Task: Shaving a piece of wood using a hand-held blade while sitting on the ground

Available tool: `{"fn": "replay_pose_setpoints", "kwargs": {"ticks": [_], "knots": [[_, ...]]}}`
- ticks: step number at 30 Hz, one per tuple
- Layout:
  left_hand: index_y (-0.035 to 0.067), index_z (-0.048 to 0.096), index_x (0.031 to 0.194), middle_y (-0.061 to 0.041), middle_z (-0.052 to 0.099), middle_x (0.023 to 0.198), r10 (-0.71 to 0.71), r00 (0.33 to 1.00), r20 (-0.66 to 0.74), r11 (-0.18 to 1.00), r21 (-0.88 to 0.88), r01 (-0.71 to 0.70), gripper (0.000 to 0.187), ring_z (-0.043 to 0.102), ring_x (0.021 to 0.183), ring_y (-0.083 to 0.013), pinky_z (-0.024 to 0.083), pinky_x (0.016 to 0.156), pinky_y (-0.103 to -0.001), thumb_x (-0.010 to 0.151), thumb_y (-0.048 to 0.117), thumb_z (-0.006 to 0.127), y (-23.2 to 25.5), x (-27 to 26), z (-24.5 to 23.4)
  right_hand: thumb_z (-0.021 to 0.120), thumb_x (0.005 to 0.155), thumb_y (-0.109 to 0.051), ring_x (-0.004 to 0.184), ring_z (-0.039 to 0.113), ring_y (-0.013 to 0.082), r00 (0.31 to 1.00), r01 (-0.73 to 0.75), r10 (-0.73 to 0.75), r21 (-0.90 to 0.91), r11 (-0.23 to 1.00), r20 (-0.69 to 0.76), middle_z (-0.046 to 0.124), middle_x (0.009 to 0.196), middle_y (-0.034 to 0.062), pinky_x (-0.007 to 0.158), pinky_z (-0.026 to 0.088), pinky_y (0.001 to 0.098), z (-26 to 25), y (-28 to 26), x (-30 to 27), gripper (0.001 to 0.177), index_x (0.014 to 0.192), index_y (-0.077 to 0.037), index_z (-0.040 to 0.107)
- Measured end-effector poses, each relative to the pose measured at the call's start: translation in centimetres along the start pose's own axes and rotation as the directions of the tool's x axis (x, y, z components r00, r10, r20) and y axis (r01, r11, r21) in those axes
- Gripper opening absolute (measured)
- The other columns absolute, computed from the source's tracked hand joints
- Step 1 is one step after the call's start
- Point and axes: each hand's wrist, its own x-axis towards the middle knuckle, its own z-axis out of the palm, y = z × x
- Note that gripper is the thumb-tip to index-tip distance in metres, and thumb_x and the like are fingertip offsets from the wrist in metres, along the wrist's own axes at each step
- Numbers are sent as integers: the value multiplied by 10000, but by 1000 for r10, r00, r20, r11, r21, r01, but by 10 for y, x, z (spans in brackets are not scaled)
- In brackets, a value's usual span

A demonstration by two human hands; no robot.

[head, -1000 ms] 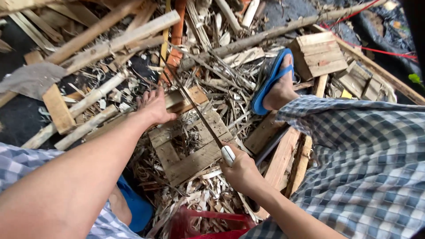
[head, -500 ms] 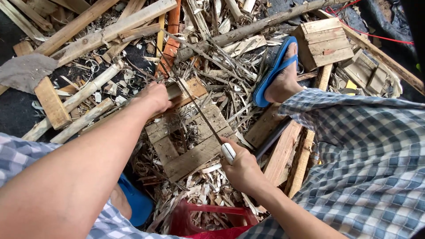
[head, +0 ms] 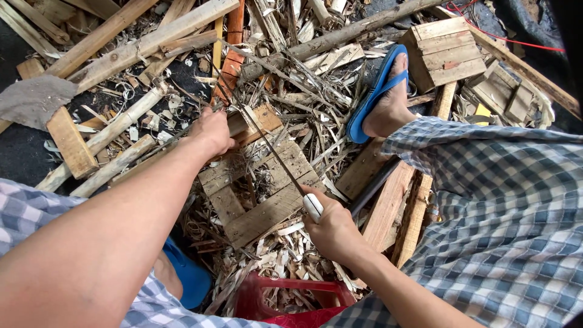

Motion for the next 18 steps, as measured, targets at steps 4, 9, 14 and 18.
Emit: {"fn": "replay_pose_setpoints", "kwargs": {"ticks": [4,9,14,18], "knots": [[41,650,1354,-276,518,1401,18,1000,-4,999,31,-18,658,573,1304,-451,526,1036,-564,766,195,904,-14,19,17,531,938,-64,1188,639,481,1000,11,-11,0,1000,6,583,1354,330,988,520,602,1,2,1,582,1493,-240,518],[38,611,1384,-284,591,1349,34,999,14,997,64,-35,680,599,1288,-423,532,1028,-551,783,216,875,-18,20,26,514,952,-70,1176,649,475,1000,-2,2,7,1000,6,573,1363,335,995,526,603,4,4,5,575,1498,-249,511],[-69,304,1536,-348,478,1441,13,998,65,997,75,-18,827,496,1365,-505,457,1117,-582,895,273,700,2,-9,7,512,949,-70,1038,712,446,998,59,-60,-17,998,-7,627,1256,355,863,586,576,6,12,10,561,1489,-225,511],[17,44,1649,-306,348,1512,-50,963,266,994,111,21,666,449,1367,-409,333,1220,-489,1045,23,325,43,-63,-52,565,935,11,429,534,96,998,61,-58,-125,990,25,723,809,108,305,448,145,5,21,23,650,1532,-206,427]]}}
